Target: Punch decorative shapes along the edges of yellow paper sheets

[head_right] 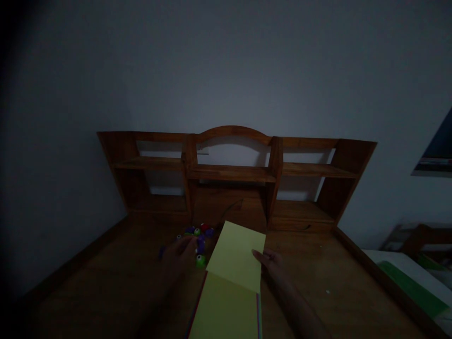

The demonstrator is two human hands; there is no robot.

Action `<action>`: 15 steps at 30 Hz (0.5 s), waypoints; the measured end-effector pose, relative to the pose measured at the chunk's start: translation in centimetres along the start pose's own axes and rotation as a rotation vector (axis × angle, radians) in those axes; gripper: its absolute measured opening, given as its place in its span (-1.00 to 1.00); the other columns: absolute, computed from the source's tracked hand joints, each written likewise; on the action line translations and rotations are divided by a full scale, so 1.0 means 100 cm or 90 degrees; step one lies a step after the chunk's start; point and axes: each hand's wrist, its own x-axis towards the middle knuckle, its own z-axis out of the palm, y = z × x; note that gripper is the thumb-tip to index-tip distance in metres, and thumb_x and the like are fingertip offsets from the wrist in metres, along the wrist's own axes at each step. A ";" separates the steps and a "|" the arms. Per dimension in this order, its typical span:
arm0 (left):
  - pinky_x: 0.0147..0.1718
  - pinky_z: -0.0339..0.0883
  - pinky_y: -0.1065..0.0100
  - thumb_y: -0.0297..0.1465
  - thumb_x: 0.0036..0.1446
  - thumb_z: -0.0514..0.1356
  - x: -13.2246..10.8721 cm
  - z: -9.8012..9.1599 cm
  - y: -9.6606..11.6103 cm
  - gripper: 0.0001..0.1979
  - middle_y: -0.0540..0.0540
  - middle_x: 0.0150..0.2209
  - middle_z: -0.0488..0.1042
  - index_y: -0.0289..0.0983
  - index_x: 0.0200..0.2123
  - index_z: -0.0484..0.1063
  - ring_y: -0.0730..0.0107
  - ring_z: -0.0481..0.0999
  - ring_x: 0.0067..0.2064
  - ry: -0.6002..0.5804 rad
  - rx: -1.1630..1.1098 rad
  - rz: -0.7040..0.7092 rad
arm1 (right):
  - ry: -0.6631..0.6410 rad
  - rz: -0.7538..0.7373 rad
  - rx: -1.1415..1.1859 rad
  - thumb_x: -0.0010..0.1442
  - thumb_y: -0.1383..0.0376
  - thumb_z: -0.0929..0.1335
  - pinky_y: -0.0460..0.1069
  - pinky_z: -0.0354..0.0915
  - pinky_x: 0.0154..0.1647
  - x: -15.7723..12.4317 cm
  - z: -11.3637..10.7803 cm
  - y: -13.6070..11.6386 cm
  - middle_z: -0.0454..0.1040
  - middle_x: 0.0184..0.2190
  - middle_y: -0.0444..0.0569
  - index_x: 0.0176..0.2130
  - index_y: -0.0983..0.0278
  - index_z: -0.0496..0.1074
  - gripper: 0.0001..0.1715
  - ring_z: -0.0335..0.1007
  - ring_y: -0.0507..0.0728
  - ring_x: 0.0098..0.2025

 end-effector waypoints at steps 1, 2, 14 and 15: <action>-0.24 0.35 0.30 -0.14 0.13 0.13 0.000 -0.001 -0.001 -0.71 -0.09 -0.26 0.52 -0.21 -0.25 0.49 0.25 0.50 -0.24 0.008 0.033 0.026 | 0.001 0.001 0.018 0.04 0.09 0.47 0.11 0.41 -0.21 -0.001 0.000 0.000 0.61 -0.27 0.14 -0.27 0.34 0.56 -0.62 0.56 0.27 -0.29; -0.21 0.34 0.28 -0.15 0.13 0.14 0.001 -0.002 -0.002 -0.71 -0.10 -0.22 0.51 -0.20 -0.21 0.49 0.24 0.49 -0.21 0.006 0.065 0.050 | 0.000 0.001 0.034 0.05 0.10 0.46 0.11 0.41 -0.21 -0.002 0.000 0.000 0.60 -0.25 0.14 -0.25 0.35 0.56 -0.63 0.55 0.26 -0.28; -0.13 0.27 0.28 -0.35 -0.05 0.27 0.003 -0.009 -0.017 -0.74 -0.08 -0.10 0.39 -0.18 -0.21 0.45 0.20 0.40 -0.10 -0.281 0.225 0.114 | 0.031 0.063 0.079 0.07 0.16 0.46 0.08 0.43 -0.24 -0.005 0.003 -0.002 0.60 -0.19 0.11 -0.23 0.32 0.55 -0.69 0.55 0.26 -0.23; -0.12 0.27 0.28 -0.37 -0.05 0.26 0.003 -0.010 -0.017 -0.76 -0.08 -0.09 0.39 -0.18 -0.22 0.46 0.20 0.39 -0.09 -0.292 0.228 0.109 | 0.033 0.064 0.074 0.07 0.15 0.46 0.08 0.43 -0.25 -0.005 0.003 -0.002 0.60 -0.20 0.11 -0.24 0.32 0.55 -0.70 0.55 0.25 -0.24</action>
